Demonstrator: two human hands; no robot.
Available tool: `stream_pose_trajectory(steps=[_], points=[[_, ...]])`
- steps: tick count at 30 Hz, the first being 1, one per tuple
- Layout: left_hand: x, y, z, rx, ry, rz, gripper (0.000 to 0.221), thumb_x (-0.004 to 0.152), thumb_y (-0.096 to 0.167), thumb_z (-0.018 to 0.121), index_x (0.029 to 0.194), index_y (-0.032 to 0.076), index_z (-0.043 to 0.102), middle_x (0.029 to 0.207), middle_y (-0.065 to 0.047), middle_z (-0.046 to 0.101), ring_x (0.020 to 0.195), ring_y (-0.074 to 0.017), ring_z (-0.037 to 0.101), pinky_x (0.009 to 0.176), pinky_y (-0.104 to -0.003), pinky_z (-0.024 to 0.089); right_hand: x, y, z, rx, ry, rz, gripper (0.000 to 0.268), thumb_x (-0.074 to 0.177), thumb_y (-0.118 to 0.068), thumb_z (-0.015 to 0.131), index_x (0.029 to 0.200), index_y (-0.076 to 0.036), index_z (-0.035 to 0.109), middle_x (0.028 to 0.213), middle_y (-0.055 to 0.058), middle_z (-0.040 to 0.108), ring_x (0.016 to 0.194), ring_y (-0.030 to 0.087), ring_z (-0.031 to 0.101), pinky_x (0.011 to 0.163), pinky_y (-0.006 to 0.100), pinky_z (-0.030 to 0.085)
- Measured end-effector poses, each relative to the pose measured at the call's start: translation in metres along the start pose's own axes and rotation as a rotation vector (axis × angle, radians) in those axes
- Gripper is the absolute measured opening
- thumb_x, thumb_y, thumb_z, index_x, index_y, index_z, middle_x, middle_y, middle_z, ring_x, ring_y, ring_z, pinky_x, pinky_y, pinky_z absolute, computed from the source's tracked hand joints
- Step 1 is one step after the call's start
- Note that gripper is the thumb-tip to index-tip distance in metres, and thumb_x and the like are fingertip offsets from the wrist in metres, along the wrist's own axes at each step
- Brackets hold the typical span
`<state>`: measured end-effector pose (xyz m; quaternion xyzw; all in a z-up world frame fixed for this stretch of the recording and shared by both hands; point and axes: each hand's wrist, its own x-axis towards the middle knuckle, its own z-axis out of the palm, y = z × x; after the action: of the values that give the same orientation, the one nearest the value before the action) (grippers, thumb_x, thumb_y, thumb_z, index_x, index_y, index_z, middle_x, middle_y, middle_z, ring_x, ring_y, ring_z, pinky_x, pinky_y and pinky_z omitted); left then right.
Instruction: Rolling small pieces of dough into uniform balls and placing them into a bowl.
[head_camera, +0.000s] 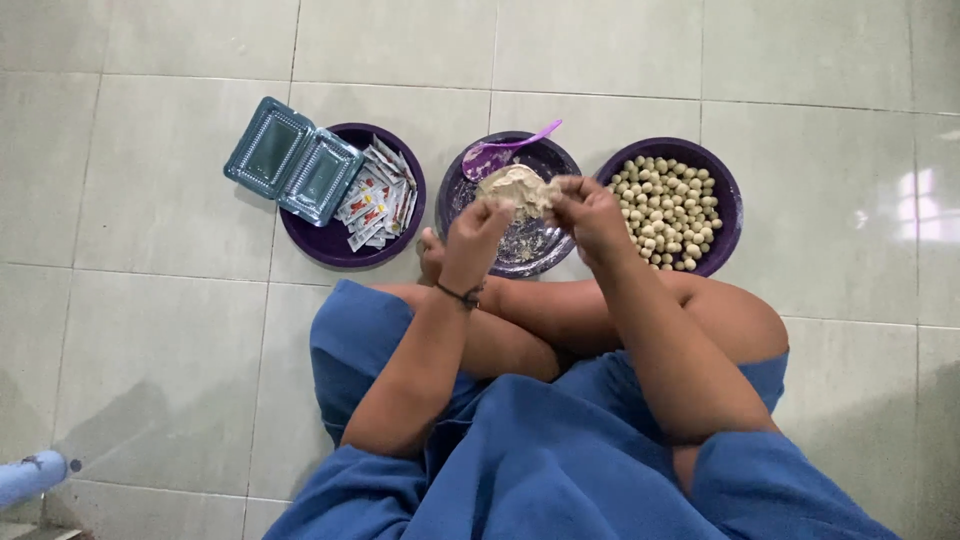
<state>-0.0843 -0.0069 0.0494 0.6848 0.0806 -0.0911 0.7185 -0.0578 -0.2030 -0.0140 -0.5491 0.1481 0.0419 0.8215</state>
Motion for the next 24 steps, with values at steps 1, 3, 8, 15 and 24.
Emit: stream_pose_trajectory(steps=[1, 3, 8, 15, 24], points=[[-0.011, 0.001, 0.003, -0.054, -0.044, 0.000, 0.018, 0.095, 0.023, 0.070, 0.095, 0.005, 0.069, 0.066, -0.003, 0.059, 0.064, -0.0095, 0.051, 0.062, -0.026, 0.042, -0.010, 0.006, -0.002, 0.039, -0.007, 0.044, 0.028, 0.093, 0.002, 0.069, 0.118, 0.005, 0.058, 0.094, 0.015, 0.070, 0.071, 0.023, 0.075, 0.062, 0.032, 0.068], [-0.022, -0.014, 0.009, -0.107, -0.085, 0.000, 0.028, 0.096, 0.021, 0.073, 0.113, -0.001, 0.071, 0.069, -0.004, 0.063, 0.063, -0.0085, 0.052, 0.062, -0.023, 0.045, -0.036, 0.007, 0.002, 0.079, -0.017, 0.089, 0.021, 0.093, 0.001, 0.069, 0.112, 0.003, 0.060, 0.091, 0.012, 0.070, 0.073, 0.024, 0.075, 0.066, 0.033, 0.068], [-0.020, -0.082, 0.007, 0.077, -0.108, -0.027, 0.016, 0.091, 0.027, 0.077, 0.097, 0.012, 0.081, 0.083, -0.004, 0.077, 0.077, -0.0051, 0.068, 0.068, -0.025, 0.057, -0.093, 0.007, 0.022, 0.071, -0.024, 0.128, 0.015, 0.088, 0.007, 0.072, 0.096, 0.001, 0.062, 0.085, 0.006, 0.061, 0.073, 0.016, 0.070, 0.072, 0.031, 0.063], [-0.017, -0.084, 0.006, -0.032, -0.022, -0.154, 0.017, 0.087, 0.016, 0.080, 0.103, 0.010, 0.081, 0.076, -0.011, 0.077, 0.069, -0.0138, 0.074, 0.062, -0.025, 0.062, -0.093, 0.029, 0.011, -0.816, -0.046, -0.472, 0.030, 0.089, -0.006, 0.076, 0.117, -0.016, 0.077, 0.086, 0.012, 0.069, 0.080, 0.033, 0.074, 0.066, 0.038, 0.060], [-0.026, -0.085, 0.005, -0.159, 0.025, -0.322, 0.021, 0.094, 0.020, 0.072, 0.100, 0.001, 0.077, 0.083, -0.020, 0.074, 0.073, -0.0219, 0.075, 0.066, -0.032, 0.063, -0.085, 0.030, 0.008, -0.997, -0.156, -0.619, 0.010, 0.096, -0.018, 0.073, 0.101, -0.014, 0.081, 0.083, 0.004, 0.075, 0.085, 0.026, 0.072, 0.083, 0.034, 0.057]])
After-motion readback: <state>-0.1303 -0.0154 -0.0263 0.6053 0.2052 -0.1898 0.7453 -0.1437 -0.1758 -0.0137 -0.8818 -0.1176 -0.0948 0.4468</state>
